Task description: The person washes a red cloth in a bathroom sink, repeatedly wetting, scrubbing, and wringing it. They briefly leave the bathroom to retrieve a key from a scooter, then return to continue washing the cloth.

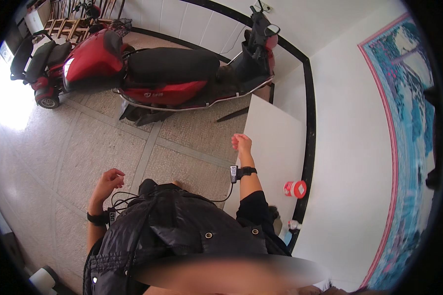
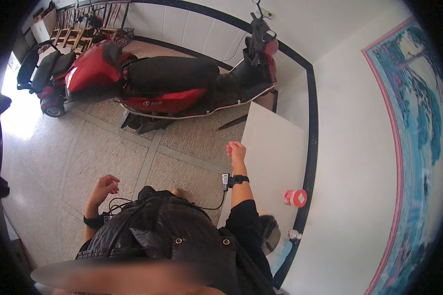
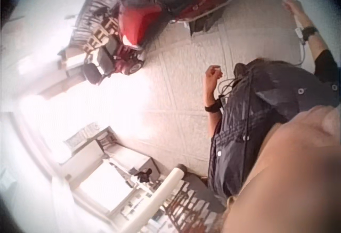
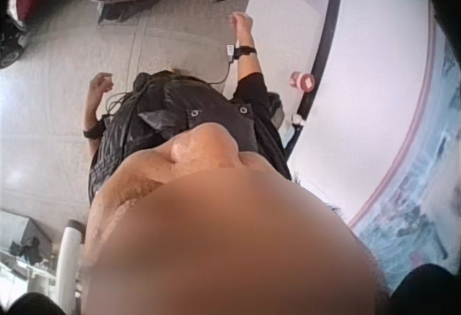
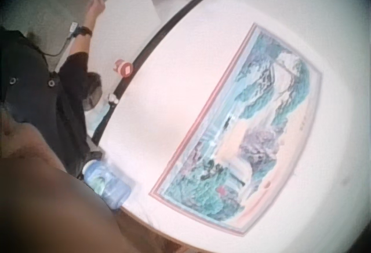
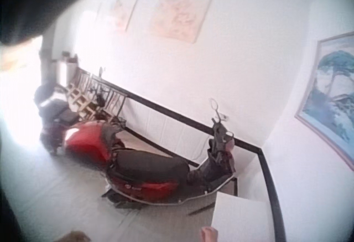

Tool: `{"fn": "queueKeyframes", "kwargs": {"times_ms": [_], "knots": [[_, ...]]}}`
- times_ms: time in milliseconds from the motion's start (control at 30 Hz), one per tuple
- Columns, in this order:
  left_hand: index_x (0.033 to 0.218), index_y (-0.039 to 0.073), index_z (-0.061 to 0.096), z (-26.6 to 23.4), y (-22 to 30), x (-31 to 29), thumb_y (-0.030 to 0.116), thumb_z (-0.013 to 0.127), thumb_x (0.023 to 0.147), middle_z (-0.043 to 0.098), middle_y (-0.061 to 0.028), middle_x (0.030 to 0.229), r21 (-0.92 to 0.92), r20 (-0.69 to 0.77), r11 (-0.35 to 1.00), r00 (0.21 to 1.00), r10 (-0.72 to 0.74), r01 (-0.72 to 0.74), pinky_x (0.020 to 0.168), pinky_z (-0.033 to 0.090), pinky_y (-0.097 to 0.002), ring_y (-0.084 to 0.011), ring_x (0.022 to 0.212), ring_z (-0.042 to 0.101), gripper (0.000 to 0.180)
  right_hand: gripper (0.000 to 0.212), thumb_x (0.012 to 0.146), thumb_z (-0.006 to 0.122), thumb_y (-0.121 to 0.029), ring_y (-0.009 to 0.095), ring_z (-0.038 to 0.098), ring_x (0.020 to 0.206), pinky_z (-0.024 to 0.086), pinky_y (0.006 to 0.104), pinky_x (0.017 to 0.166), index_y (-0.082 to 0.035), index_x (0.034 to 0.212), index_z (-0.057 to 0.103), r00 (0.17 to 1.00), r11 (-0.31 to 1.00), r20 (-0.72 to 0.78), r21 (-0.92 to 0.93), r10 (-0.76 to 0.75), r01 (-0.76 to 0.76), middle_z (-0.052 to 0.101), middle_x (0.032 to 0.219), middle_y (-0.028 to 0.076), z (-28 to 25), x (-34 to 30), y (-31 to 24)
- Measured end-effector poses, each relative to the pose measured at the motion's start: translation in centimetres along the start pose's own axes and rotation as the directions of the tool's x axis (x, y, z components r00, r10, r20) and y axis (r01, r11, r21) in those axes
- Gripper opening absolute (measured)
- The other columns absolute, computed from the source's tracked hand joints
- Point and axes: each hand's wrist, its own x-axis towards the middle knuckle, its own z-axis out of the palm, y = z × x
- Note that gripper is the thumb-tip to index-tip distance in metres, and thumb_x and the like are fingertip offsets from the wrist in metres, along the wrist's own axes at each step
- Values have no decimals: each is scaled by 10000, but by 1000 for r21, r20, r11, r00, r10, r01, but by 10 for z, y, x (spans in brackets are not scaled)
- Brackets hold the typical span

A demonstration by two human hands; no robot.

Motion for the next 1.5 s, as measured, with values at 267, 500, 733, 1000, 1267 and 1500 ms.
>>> {"fn": "queueKeyframes", "kwargs": {"times_ms": [267,500,733,1000,1267,1500], "knots": [[1064,21,637,-38,59,162,110,612,920,652,-31,779,-74,-27,997,999,-40,38,653,488,-253,-100,718,609,171,132,905,667,-218,78,568,632,466,255,508,-114,976,706,997,982,-12,-174,-81,77,652,787,-34,102,193,-62],[1076,16,639,-64,113,293,102,606,930,644,-25,779,-99,-22,990,994,-108,105,669,489,-254,-100,728,605,173,279,868,703,-230,283,674,941,519,379,851,-24,1055,685,937,911,-185,-350,-297,219,714,1007,138,171,380,-104],[1079,16,629,-73,116,345,125,587,938,640,-36,790,-171,-131,948,948,-291,267,671,488,-255,-107,718,598,183,435,895,674,-223,382,592,1148,483,458,958,45,1221,571,834,779,-418,-626,-360,23,621,1222,242,200,528,-202],[1106,9,625,-24,128,409,101,572,928,662,-54,813,-338,-98,818,847,-523,466,705,493,-269,-124,745,617,208,578,971,601,-298,407,485,1273,427,485,1041,41,1394,401,674,600,-629,-727,-389,-332,497,1380,243,184,660,-237],[1091,2,618,-3,159,478,71,582,909,637,-32,798,-313,-93,780,800,-592,541,715,487,-264,-120,757,611,197,479,960,592,-286,395,615,1112,462,515,977,30,1308,500,536,690,-759,-610,-369,-389,633,1203,233,157,720,-274],[1086,-7,616,8,170,502,59,587,904,636,-29,792,-343,-76,747,775,-627,570,721,484,-254,-116,764,608,196,418,937,591,-359,367,644,1099,513,505,880,-19,1167,670,525,548,-790,-605,-318,-578,662,1213,174,132,778,-261]]}}
